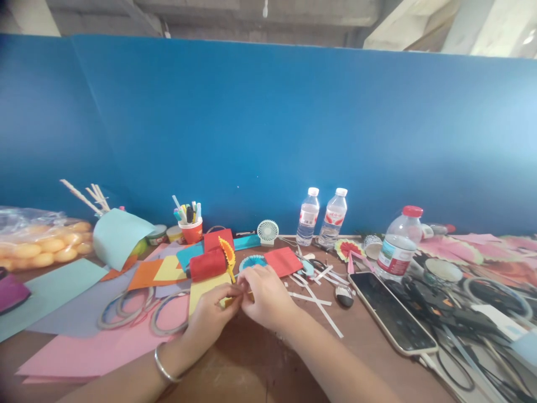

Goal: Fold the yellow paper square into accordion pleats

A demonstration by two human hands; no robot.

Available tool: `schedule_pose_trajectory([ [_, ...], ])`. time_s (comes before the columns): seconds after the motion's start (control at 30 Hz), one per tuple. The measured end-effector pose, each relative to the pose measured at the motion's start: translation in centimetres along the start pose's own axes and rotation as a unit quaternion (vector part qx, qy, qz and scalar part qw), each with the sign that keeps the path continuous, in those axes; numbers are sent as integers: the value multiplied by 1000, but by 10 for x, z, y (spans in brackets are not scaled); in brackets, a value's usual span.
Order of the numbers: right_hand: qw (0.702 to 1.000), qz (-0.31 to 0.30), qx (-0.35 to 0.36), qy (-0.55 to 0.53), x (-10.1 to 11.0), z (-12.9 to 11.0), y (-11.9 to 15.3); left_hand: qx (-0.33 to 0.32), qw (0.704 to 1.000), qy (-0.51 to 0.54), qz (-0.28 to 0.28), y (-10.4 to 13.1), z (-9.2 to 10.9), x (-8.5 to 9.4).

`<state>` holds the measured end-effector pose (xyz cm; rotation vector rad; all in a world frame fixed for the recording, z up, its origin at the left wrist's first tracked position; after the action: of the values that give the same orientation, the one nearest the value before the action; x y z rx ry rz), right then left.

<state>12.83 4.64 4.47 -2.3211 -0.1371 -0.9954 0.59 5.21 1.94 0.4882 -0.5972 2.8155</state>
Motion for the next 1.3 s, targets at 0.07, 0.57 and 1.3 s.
schedule_pose_trajectory([
  [0.07, 999, -13, -29, -27, 4, 4, -2, 10, 1000, 9, 10, -1, -3, 1],
  [0.57, 919, -79, -278, -266, 18, 60, 1, 119, 984, 102, 86, -8, -37, 7],
  [1.3, 884, -161, -307, -315, -4, 64, 11, 166, 985, 55, -15, -5, -24, -3],
])
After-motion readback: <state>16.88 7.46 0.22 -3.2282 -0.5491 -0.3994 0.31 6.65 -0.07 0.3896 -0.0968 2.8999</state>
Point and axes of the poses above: each hand's wrist, its own y-axis away from the middle knuckle, its own x-axis out of the back of the hand, z = x × y, the point moved 5 cm from there along -y, towards the middle knuckle, and after that the axes turned 3 degrees about y, right-handed, at the moved point
